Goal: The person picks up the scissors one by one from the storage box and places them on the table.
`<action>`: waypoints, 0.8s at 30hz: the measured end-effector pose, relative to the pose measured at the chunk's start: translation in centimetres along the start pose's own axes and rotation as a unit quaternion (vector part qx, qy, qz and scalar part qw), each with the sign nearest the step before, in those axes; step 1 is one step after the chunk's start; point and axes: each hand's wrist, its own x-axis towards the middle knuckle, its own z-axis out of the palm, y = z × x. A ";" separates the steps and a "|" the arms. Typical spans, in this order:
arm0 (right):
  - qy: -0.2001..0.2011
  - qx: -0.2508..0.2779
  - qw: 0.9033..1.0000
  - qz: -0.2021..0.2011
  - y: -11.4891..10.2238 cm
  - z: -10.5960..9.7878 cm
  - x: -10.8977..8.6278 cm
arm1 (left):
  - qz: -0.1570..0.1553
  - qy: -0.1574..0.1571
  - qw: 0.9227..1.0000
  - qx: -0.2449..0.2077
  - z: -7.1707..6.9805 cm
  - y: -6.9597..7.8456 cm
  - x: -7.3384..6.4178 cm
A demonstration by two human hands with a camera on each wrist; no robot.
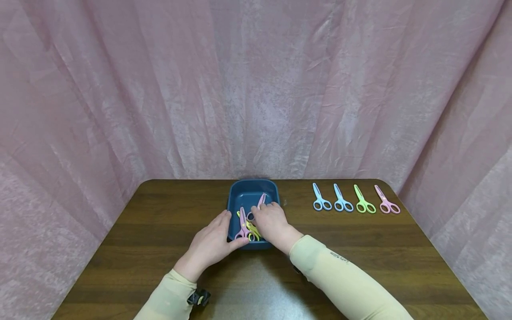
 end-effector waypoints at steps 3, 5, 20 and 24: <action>-0.005 -0.001 1.000 0.005 0.0 0.0 0.0 | 0.000 -0.001 1.000 0.001 0.0 0.0 0.0; -0.010 -0.005 1.000 0.005 0.0 0.0 0.0 | 0.000 -0.003 1.000 0.000 0.0 0.0 0.0; -0.030 -0.038 0.999 -0.012 -0.2 -0.2 -0.1 | -0.001 -0.002 1.000 -0.003 -0.1 0.1 -0.1; -0.020 -0.036 0.999 -0.014 -0.1 -0.2 -0.1 | 0.001 0.001 1.000 -0.001 -0.1 0.1 -0.1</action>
